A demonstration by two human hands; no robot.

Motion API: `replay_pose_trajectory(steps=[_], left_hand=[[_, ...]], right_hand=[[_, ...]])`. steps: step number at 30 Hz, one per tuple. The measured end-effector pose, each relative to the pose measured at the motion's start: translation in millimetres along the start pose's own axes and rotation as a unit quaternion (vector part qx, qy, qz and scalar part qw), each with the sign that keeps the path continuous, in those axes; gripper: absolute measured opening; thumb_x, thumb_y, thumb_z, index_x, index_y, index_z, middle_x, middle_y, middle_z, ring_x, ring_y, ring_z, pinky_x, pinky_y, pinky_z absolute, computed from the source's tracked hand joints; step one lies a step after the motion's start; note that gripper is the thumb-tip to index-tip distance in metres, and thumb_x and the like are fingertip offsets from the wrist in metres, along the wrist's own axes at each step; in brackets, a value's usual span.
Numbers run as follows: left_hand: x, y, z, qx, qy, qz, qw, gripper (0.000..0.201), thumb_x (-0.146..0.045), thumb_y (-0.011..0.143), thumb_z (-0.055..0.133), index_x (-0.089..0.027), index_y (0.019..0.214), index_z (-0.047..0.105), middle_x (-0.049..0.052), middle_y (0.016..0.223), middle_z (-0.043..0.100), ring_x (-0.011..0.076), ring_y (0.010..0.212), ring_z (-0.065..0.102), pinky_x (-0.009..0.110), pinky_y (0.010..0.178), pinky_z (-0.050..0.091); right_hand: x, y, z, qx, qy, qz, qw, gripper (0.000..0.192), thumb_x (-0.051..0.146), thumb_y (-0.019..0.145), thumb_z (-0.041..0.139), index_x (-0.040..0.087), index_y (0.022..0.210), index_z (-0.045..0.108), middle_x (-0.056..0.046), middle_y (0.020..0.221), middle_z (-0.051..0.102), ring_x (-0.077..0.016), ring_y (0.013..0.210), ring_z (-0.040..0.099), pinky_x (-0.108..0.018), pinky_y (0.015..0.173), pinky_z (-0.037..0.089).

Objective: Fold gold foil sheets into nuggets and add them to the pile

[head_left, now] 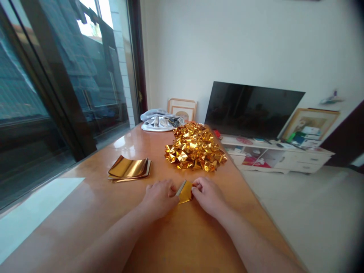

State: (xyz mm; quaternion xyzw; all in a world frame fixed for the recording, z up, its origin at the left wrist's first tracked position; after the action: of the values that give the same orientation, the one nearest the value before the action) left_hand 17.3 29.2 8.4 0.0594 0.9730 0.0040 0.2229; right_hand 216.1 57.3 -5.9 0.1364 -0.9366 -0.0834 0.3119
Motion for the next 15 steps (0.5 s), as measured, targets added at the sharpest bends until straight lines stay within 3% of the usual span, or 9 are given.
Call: replay_pose_trajectory(steps=[7, 11, 15], left_hand=[[-1.3, 0.5, 1.4, -0.005, 0.009, 0.029, 1.000, 0.011, -0.031, 0.079, 0.057, -0.022, 0.079, 0.064, 0.003, 0.088, 0.066, 0.0214, 0.084, 0.056, 0.029, 0.065, 0.025], [-3.6, 1.7, 1.9, -0.011, -0.027, 0.072, 0.997, 0.007, -0.024, 0.078, 0.054, -0.020, 0.074, 0.058, 0.001, 0.081, 0.063, 0.0175, 0.077, 0.054, 0.027, 0.063, 0.025], [-2.6, 2.2, 0.9, 0.020, -0.065, 0.082, 0.994, 0.006, -0.021, 0.079, 0.050, -0.020, 0.074, 0.053, -0.002, 0.068, 0.057, 0.0139, 0.065, 0.050, 0.026, 0.058, 0.024]], right_hand=[[-1.7, 1.5, -0.4, -0.011, 0.029, -0.001, 1.000, 0.005, 0.023, 0.082, 0.060, 0.021, 0.084, 0.064, -0.003, 0.084, 0.063, -0.0184, 0.081, 0.055, -0.028, 0.069, 0.039], [-3.9, 3.3, 0.1, -0.022, 0.092, -0.018, 0.995, 0.016, 0.018, 0.079, 0.061, 0.021, 0.094, 0.064, -0.005, 0.097, 0.065, -0.0200, 0.092, 0.057, -0.030, 0.077, 0.043], [-4.1, 4.8, 3.9, 0.028, 0.207, -0.007, 0.978, 0.029, 0.013, 0.076, 0.059, 0.020, 0.105, 0.062, -0.004, 0.102, 0.066, -0.0181, 0.091, 0.059, -0.028, 0.078, 0.046]])
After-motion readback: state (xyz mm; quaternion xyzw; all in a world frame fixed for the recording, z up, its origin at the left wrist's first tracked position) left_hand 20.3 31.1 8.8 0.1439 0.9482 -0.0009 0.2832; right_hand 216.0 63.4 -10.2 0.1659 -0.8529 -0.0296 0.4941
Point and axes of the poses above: each hand's wrist, its own y-axis towards the middle knuckle, its own z-axis out of the palm, x = y × z, the point moved 3 cm from there along y, towards the middle knuckle
